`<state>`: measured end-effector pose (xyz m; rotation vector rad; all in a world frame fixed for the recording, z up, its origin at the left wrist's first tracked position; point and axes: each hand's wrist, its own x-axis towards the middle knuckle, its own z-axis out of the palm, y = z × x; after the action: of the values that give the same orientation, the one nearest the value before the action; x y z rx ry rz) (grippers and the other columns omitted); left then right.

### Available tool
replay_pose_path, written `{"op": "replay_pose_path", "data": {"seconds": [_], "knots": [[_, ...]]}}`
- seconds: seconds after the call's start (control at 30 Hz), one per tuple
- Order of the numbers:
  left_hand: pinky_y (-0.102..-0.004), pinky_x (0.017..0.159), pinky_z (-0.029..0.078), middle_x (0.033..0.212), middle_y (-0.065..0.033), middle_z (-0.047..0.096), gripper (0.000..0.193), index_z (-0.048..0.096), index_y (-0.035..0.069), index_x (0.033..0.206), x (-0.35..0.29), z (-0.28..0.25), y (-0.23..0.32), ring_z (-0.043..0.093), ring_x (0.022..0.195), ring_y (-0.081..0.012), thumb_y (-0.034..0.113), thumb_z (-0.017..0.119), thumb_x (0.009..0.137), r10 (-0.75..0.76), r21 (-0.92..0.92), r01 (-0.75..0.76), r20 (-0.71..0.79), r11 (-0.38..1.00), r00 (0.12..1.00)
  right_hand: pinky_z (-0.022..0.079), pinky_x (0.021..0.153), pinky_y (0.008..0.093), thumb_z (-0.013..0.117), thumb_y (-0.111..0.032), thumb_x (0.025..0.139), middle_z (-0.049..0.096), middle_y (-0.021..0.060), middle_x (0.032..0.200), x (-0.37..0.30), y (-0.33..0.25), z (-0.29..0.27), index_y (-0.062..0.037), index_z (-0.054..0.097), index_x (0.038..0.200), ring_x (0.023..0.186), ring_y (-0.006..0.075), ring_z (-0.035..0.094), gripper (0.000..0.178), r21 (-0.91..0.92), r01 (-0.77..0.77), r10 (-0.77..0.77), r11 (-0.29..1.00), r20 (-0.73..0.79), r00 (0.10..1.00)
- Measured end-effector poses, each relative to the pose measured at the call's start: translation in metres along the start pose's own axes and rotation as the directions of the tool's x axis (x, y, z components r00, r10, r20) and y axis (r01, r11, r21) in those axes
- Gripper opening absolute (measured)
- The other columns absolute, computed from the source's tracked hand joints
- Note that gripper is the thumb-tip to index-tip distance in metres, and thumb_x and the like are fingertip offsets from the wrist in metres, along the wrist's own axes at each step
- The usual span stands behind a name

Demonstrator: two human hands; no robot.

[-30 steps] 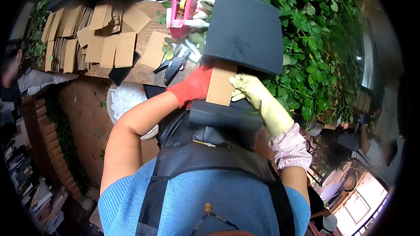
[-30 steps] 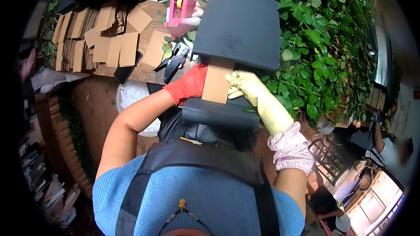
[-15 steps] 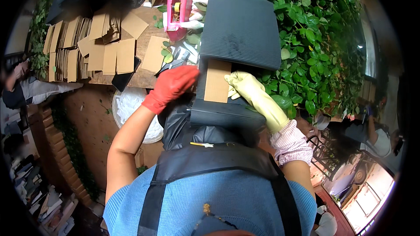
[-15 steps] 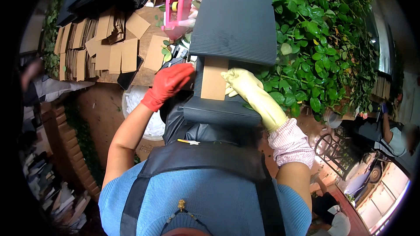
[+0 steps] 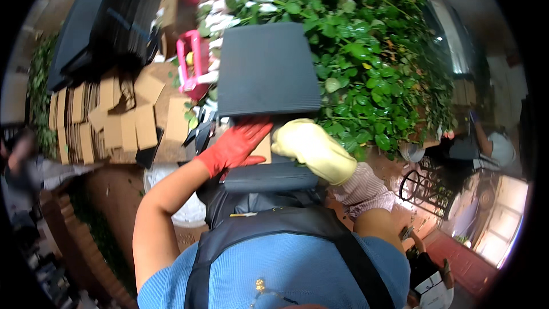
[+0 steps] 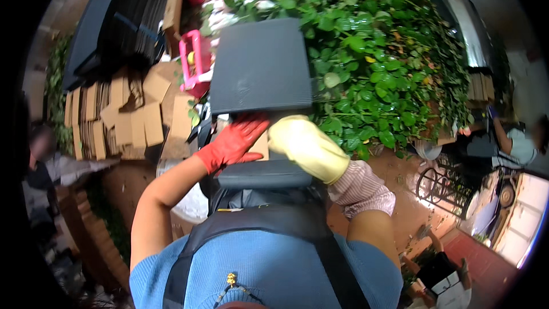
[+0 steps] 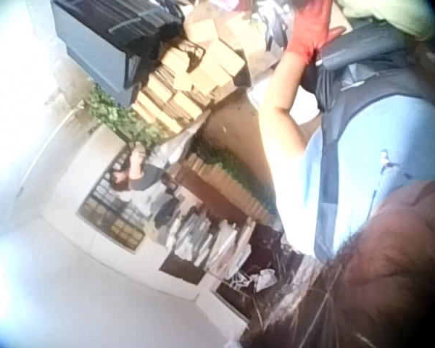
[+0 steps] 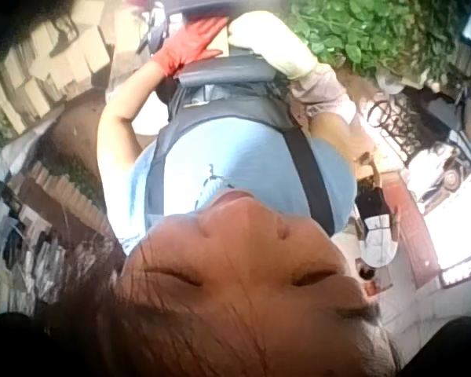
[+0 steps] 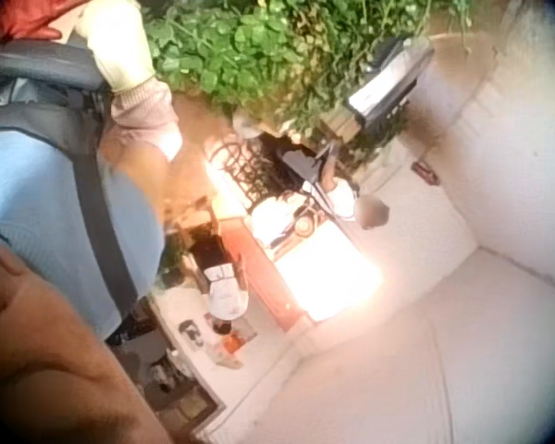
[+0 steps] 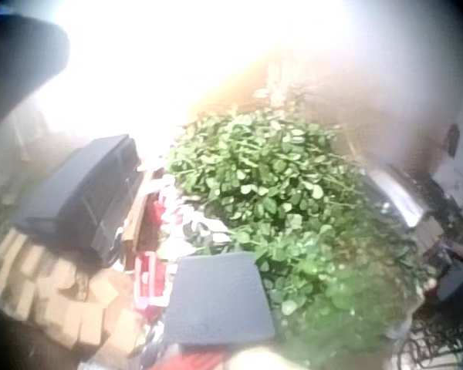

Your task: The person arranges white flowers and green leaves into a black rectangular container. They repeatedly pick up bunches of greenery and individual flowers, placing them into the container to create a dense floral arrangement.

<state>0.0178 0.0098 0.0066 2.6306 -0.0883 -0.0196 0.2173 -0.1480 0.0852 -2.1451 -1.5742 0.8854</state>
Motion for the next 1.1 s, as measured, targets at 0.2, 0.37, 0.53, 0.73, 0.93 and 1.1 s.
{"op": "replay_pose_path", "data": {"seconds": [0.2, 0.37, 0.53, 0.73, 0.93, 1.1], "knots": [[-0.053, 0.129, 0.023, 0.164, -0.0278, 0.036, 0.098, 0.04, -0.003, 0.158, 0.014, 0.008, -0.003, 0.032, 0.154, -0.044, 0.058, 0.07, 0.088, 0.06, 0.088, -0.06, 0.003, 0.994, 0.998, 0.061, 0.074, 0.0414, 0.069, -0.03, 0.094, 0.078, 0.0118, 0.089, 0.056, 0.005, 0.042, -0.009, 0.08, 0.093, 0.079, 0.0278, 0.076, 0.024, -0.487, -0.226, 0.514, 0.843, 0.607, 0.606], [-0.0529, 0.127, 0.027, 0.161, -0.0277, 0.041, 0.097, 0.041, -0.002, 0.157, -0.004, 0.016, -0.002, 0.037, 0.151, -0.0442, 0.061, 0.069, 0.088, -0.051, 0.089, 0.044, 0.086, 0.995, 0.995, 0.059, 0.076, 0.0279, 0.059, -0.024, 0.106, 0.078, 0.0075, 0.112, -0.01, -0.026, -0.105, -0.0113, 0.071, 0.135, 0.09, 0.0109, 0.072, 0.034, 0.542, -0.117, -0.034, 0.832, 0.26, 0.965], [-0.0532, 0.128, 0.024, 0.164, -0.0273, 0.036, 0.096, 0.037, -0.001, 0.16, 0.003, 0.005, 0.005, 0.031, 0.154, -0.0445, 0.059, 0.066, 0.092, -0.022, 0.1, 0.019, 0.038, 0.995, 0.999, 0.055, 0.104, 0.0392, 0.063, -0.019, 0.102, 0.069, 0.0192, 0.136, 0.074, 0.08, -0.165, -0.0069, 0.061, 0.143, 0.12, 0.0333, 0.069, 0.043, -0.067, 0.075, -0.1, 0.995, -0.762, 0.64], [-0.0544, 0.13, 0.016, 0.168, -0.028, 0.03, 0.082, 0.034, 0.0, 0.162, 0.007, 0.002, 0.006, 0.024, 0.159, -0.0427, 0.047, 0.061, 0.1, -0.066, -0.03, 0.068, 0.052, 0.997, 0.996, 0.032, 0.122, 0.0444, 0.06, -0.029, 0.102, 0.051, 0.0025, 0.158, 0.137, 0.091, -0.187, -0.0189, 0.066, 0.139, 0.146, 0.0228, 0.045, 0.038, -0.738, -0.434, 0.283, 0.517, -0.331, 0.9], [-0.0546, 0.128, 0.019, 0.166, -0.0283, 0.032, 0.077, 0.032, 0.004, 0.164, 0.0, 0.007, 0.004, 0.029, 0.155, -0.0458, 0.039, 0.059, 0.101, -0.021, 0.057, 0.022, -0.015, 0.998, 1.0, 0.045, 0.114, 0.0426, 0.055, -0.001, 0.098, 0.066, 0.0114, 0.142, 0.072, 0.059, -0.225, -0.0057, 0.07, 0.13, 0.129, 0.0276, 0.063, 0.035, -0.325, 0.072, -0.3, 0.943, -0.737, 0.605], [-0.0548, 0.107, 0.039, 0.135, -0.0128, 0.061, 0.058, 0.06, 0.014, 0.142, -0.012, -0.002, 0.02, 0.053, 0.129, -0.0389, 0.042, 0.073, 0.093, -0.161, 0.034, 0.166, -0.108, 0.986, 0.981, 0.061, 0.086, 0.0341, 0.05, 0.011, 0.09, 0.076, 0.0221, 0.11, -0.02, -0.019, -0.222, 0.003, 0.071, 0.122, 0.1, 0.0304, 0.077, 0.039, -0.273, 0.433, -0.497, 0.859, -0.65, 0.575]]}}
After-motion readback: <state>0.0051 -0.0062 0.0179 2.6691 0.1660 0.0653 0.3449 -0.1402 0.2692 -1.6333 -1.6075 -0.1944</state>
